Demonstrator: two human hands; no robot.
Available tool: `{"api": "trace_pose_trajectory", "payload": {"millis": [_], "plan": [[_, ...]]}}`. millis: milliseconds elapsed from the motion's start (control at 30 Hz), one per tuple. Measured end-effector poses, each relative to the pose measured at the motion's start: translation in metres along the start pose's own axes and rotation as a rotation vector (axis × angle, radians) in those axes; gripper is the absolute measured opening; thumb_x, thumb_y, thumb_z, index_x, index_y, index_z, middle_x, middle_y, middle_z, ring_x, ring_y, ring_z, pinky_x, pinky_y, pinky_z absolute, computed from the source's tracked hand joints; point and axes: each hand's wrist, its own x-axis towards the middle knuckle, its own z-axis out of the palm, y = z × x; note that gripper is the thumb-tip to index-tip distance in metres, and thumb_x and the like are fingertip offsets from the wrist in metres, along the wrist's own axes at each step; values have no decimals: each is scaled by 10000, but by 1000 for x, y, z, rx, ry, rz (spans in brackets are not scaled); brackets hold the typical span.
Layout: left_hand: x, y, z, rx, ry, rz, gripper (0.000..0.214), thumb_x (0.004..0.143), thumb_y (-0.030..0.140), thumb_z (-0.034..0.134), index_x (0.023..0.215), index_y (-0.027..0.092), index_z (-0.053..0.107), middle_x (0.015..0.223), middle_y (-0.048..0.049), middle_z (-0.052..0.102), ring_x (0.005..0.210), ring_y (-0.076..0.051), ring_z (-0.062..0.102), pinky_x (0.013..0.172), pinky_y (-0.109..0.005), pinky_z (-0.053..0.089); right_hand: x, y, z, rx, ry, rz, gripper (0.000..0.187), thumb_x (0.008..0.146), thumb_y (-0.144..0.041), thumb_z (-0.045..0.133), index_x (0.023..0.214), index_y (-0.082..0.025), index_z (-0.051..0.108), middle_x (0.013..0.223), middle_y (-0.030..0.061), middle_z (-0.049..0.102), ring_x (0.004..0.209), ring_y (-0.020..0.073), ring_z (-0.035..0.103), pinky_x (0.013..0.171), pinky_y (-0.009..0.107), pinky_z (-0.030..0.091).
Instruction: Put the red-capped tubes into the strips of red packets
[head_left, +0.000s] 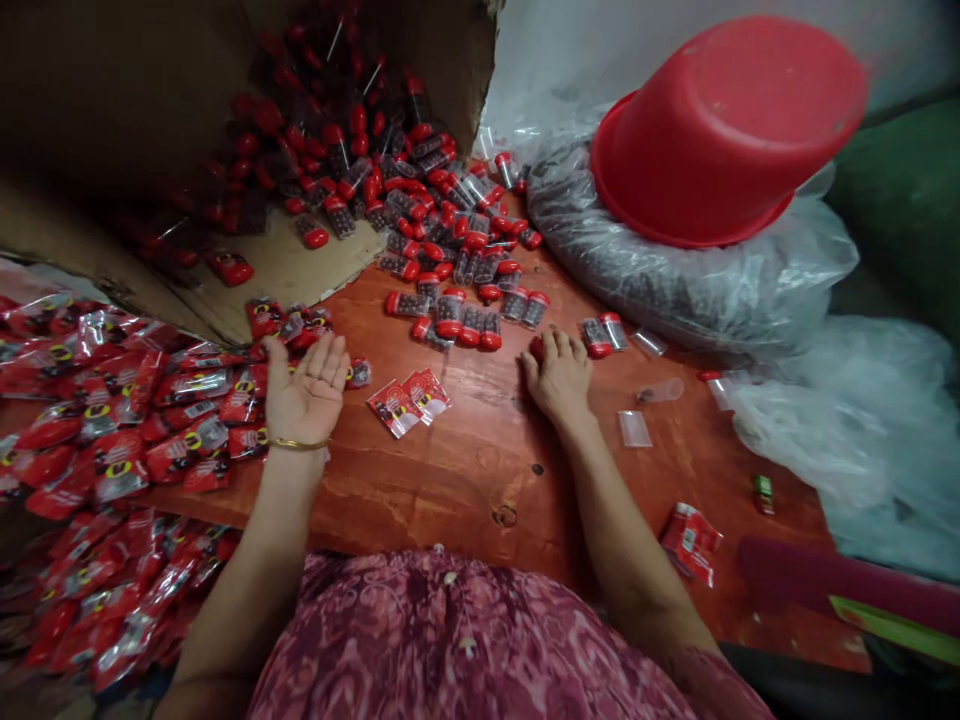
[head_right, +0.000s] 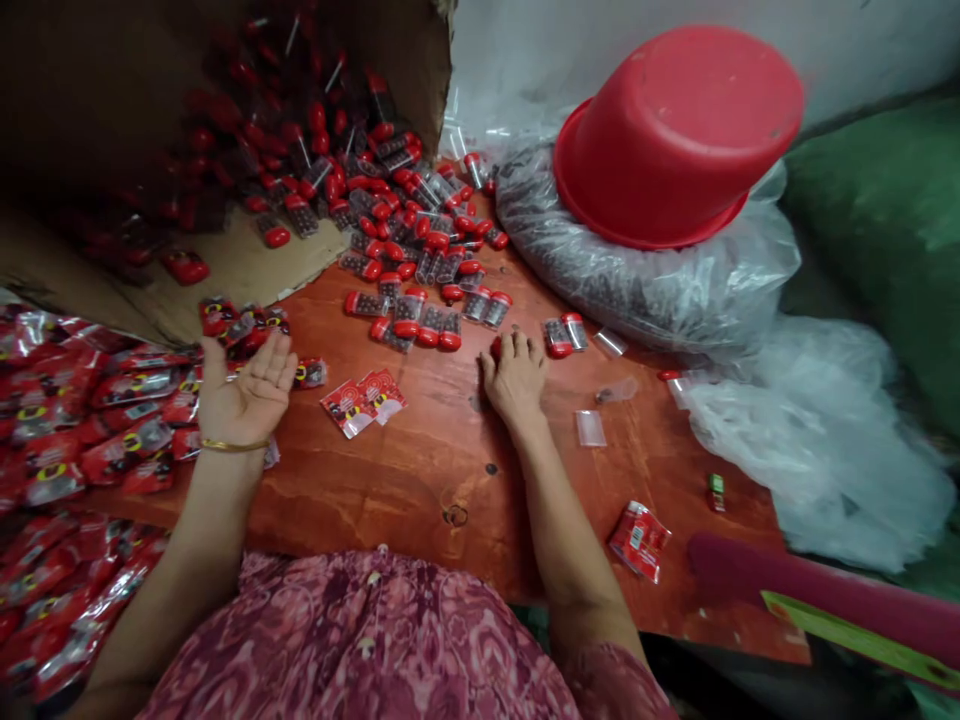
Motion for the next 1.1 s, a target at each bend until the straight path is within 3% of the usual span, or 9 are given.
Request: {"api": "trace_pose_trajectory", "payload": {"millis": [67,167,267,333,500,667,900,1000,1100], "plan": [[-7,-16,3,269,-116,76,360,705,523,606,830,190,658,975,-83,700,974,-200,632,892,-339,465,-24,-6,-2,-21,-8,-72,444,863,-403,423,1185,-118,534,1225,187,541,1093,342,428,839,461,339],[-19,-43,8,882,-357,374,389,574,438,739,886,210,694,1121,-104,653,1163,-295,510,1024,-467,323,-62,-19,-11,-30,6,-125,427,863,-413,429,1176,-145,543,1218,172,550,1087,330,427,854,465,314],[-22,-60,9,1402,-481,661,279,660,378,690,901,240,713,1278,-81,554,1295,-334,342,1078,-545,157,-84,-26,-16,1,36,-110,408,870,-409,419,1151,-147,556,1207,174,554,1091,318,430,875,469,304],[-21,-65,7,1574,-502,750,216,739,350,617,912,265,715,1281,-67,552,1290,-341,347,1067,-573,150,-88,-29,-19,34,75,-102,390,875,-396,411,1122,-140,570,1213,178,549,1095,311,436,886,463,311],[-17,-72,4,1657,-517,838,260,831,327,484,927,258,715,1217,-82,599,1256,-329,399,1052,-573,188,-81,-51,-25,168,141,-209,282,870,-333,453,1032,-159,605,1182,133,586,1118,270,446,949,439,290],[-19,-75,3,1692,-474,870,432,811,431,493,1141,181,617,1337,-156,479,1294,-351,337,1057,-565,182,-77,-70,-26,277,86,-279,229,869,-312,471,994,-192,620,1151,97,616,1107,247,471,976,442,262],[-24,-82,3,1646,-486,842,318,849,323,443,1064,242,664,1319,-111,509,1298,-321,342,1059,-562,183,-79,-73,-13,338,76,-317,220,857,-299,505,1016,-206,624,1123,83,639,1093,242,493,975,454,274],[-24,-78,5,1556,-439,840,303,847,333,448,1037,259,673,1297,-98,531,1283,-315,371,1048,-576,195,-79,-75,-13,461,44,-269,259,845,-323,520,1057,-200,607,1123,96,635,1084,246,505,953,449,319],[-30,-71,13,1444,-447,834,286,837,338,474,1028,265,674,1308,-87,521,1278,-308,380,1046,-576,197,-77,-78,-14,741,18,-139,330,822,-376,542,1085,-181,581,1075,104,645,1004,229,553,890,407,402]]}}
